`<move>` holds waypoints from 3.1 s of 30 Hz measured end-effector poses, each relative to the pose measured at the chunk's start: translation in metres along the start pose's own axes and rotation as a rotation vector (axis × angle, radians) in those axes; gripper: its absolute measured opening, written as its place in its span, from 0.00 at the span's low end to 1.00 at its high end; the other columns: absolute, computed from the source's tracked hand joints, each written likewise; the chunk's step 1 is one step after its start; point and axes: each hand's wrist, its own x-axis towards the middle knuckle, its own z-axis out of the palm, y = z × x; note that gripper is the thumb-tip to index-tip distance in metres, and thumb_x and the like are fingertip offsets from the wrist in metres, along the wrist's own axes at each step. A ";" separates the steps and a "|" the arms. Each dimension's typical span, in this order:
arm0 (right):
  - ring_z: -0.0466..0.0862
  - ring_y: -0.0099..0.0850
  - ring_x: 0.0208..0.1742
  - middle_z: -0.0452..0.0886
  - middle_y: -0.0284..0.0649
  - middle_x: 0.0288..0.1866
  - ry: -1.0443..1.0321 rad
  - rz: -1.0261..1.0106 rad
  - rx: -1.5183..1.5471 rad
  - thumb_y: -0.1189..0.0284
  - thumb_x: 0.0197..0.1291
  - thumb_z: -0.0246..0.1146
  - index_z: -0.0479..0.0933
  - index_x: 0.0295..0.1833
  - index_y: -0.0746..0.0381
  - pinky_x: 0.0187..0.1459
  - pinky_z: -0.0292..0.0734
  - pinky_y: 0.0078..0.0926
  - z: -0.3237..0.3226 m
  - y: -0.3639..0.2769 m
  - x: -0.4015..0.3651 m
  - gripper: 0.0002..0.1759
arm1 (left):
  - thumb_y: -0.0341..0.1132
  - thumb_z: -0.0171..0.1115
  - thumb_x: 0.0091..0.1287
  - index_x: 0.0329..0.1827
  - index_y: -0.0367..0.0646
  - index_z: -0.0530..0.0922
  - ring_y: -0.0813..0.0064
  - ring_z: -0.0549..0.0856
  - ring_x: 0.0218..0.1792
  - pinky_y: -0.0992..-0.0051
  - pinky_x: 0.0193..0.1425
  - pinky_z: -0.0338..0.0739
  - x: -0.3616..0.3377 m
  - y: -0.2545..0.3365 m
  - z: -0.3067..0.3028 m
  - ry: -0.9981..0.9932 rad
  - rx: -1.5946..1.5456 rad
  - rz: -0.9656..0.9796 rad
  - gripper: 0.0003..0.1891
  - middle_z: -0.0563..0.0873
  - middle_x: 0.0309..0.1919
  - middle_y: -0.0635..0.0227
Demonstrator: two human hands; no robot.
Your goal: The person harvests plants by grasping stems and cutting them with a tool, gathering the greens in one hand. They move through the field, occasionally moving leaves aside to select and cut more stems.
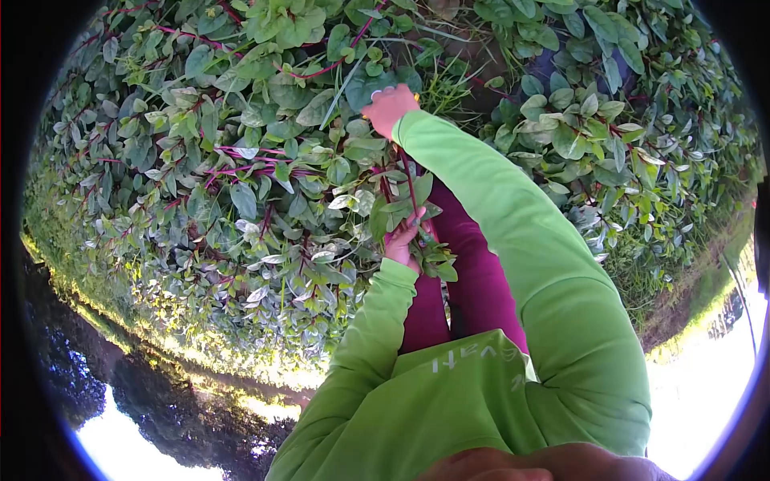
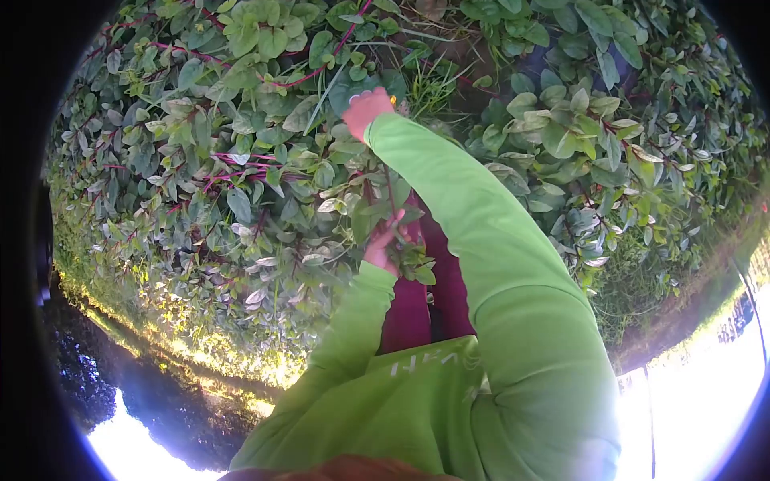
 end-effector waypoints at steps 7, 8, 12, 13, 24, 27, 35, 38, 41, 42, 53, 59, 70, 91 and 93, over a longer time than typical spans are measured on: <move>0.81 0.42 0.57 0.80 0.38 0.58 -0.085 0.349 0.010 0.68 0.63 0.53 0.78 0.60 0.42 0.48 0.80 0.47 0.031 0.122 -0.025 0.20 | 0.34 0.59 0.68 0.70 0.44 0.65 0.72 0.77 0.40 0.64 0.50 0.76 0.000 0.009 -0.022 -0.173 -0.102 -0.116 0.27 0.77 0.37 0.70; 0.81 0.43 0.58 0.78 0.41 0.60 -0.111 0.425 0.162 0.66 0.65 0.53 0.73 0.65 0.41 0.52 0.78 0.45 0.043 0.155 -0.039 0.23 | 0.34 0.59 0.68 0.70 0.44 0.65 0.72 0.77 0.40 0.65 0.50 0.75 -0.001 0.008 -0.021 -0.203 -0.087 -0.129 0.27 0.77 0.36 0.70; 0.85 0.42 0.47 0.82 0.47 0.51 0.019 0.650 0.477 0.46 0.48 0.72 0.71 0.66 0.55 0.52 0.77 0.35 0.067 0.226 -0.087 0.42 | 0.36 0.55 0.70 0.72 0.44 0.63 0.75 0.71 0.34 0.70 0.44 0.69 0.005 0.014 0.001 -0.297 -0.120 -0.276 0.27 0.73 0.31 0.71; 0.85 0.39 0.39 0.83 0.46 0.47 -0.039 0.779 0.518 0.48 0.47 0.73 0.71 0.65 0.57 0.45 0.79 0.34 0.077 0.238 -0.091 0.42 | 0.39 0.51 0.73 0.70 0.43 0.66 0.78 0.68 0.30 0.72 0.41 0.66 0.007 0.016 0.008 -0.340 -0.195 -0.307 0.23 0.70 0.27 0.74; 0.72 0.24 0.14 0.74 0.36 0.22 0.257 0.963 1.567 0.75 0.53 0.65 0.73 0.56 0.67 0.12 0.62 0.24 0.132 0.178 -0.168 0.22 | 0.37 0.56 0.72 0.49 0.44 0.75 0.74 0.77 0.31 0.68 0.43 0.76 0.021 0.024 0.030 0.004 0.177 -0.259 0.08 0.84 0.36 0.67; 0.70 0.19 0.14 0.73 0.33 0.21 0.056 0.828 1.737 0.79 0.53 0.63 0.74 0.51 0.68 0.12 0.61 0.18 0.069 0.111 -0.216 0.18 | 0.34 0.59 0.70 0.50 0.43 0.76 0.71 0.82 0.37 0.66 0.44 0.80 0.041 0.007 0.022 -0.076 0.070 -0.271 0.09 0.84 0.49 0.59; 0.77 0.22 0.20 0.78 0.36 0.25 -0.333 0.469 1.546 0.72 0.51 0.66 0.77 0.51 0.62 0.24 0.74 0.23 -0.003 0.006 -0.259 0.20 | 0.35 0.63 0.67 0.53 0.43 0.76 0.73 0.82 0.35 0.71 0.43 0.78 0.040 0.000 0.065 0.096 0.374 0.032 0.14 0.82 0.37 0.68; 0.83 0.29 0.27 0.82 0.41 0.31 -0.243 0.483 1.375 0.67 0.53 0.68 0.76 0.55 0.60 0.32 0.78 0.29 -0.007 0.039 -0.241 0.23 | 0.37 0.61 0.68 0.57 0.42 0.75 0.74 0.81 0.34 0.73 0.43 0.78 0.029 0.030 0.041 -0.073 0.451 -0.088 0.16 0.80 0.36 0.71; 0.84 0.42 0.45 0.83 0.47 0.45 0.183 0.579 0.661 0.58 0.61 0.62 0.73 0.61 0.53 0.46 0.79 0.39 0.021 0.073 -0.189 0.23 | 0.37 0.59 0.70 0.56 0.43 0.79 0.73 0.83 0.28 0.74 0.32 0.80 0.003 0.043 0.046 -0.088 0.516 -0.150 0.15 0.83 0.30 0.69; 0.83 0.45 0.50 0.82 0.47 0.49 0.139 0.620 0.606 0.56 0.63 0.59 0.72 0.62 0.50 0.50 0.78 0.42 0.017 0.080 -0.163 0.23 | 0.37 0.59 0.70 0.56 0.43 0.79 0.73 0.83 0.28 0.74 0.32 0.80 -0.001 0.044 0.047 -0.090 0.509 -0.147 0.15 0.83 0.30 0.69; 0.84 0.39 0.53 0.85 0.36 0.47 -0.087 0.327 -0.004 0.63 0.65 0.55 0.83 0.52 0.41 0.49 0.79 0.42 0.030 0.139 -0.068 0.14 | 0.38 0.58 0.71 0.62 0.39 0.72 0.75 0.76 0.28 0.71 0.33 0.75 -0.060 0.075 0.016 -0.046 0.186 -0.308 0.20 0.76 0.27 0.70; 0.83 0.42 0.51 0.83 0.39 0.50 -0.043 0.550 0.238 0.60 0.58 0.63 0.78 0.57 0.45 0.51 0.79 0.40 -0.020 0.182 -0.104 0.20 | 0.37 0.55 0.73 0.63 0.36 0.70 0.74 0.75 0.33 0.69 0.39 0.74 -0.095 0.089 -0.003 -0.158 0.213 -0.244 0.20 0.74 0.29 0.70; 0.83 0.47 0.49 0.78 0.45 0.56 0.171 -0.017 0.486 0.65 0.53 0.66 0.74 0.57 0.56 0.49 0.78 0.44 -0.058 -0.073 0.115 0.24 | 0.35 0.52 0.74 0.53 0.45 0.74 0.72 0.75 0.34 0.65 0.45 0.75 -0.069 0.108 0.019 0.001 -0.090 -0.161 0.09 0.76 0.33 0.68; 0.83 0.46 0.47 0.82 0.47 0.41 0.289 0.299 0.557 0.54 0.51 0.70 0.75 0.49 0.58 0.49 0.76 0.40 -0.255 0.099 -0.016 0.25 | 0.46 0.52 0.74 0.31 0.47 0.70 0.66 0.82 0.42 0.65 0.51 0.78 0.031 0.150 0.185 -0.362 -0.075 -0.168 0.15 0.72 0.26 0.71; 0.82 0.47 0.50 0.82 0.50 0.45 0.515 0.471 0.448 0.54 0.60 0.63 0.74 0.53 0.57 0.52 0.76 0.43 -0.245 0.152 0.044 0.22 | 0.47 0.52 0.74 0.31 0.46 0.71 0.67 0.81 0.41 0.66 0.51 0.77 0.024 0.151 0.185 -0.357 -0.123 -0.172 0.16 0.74 0.26 0.71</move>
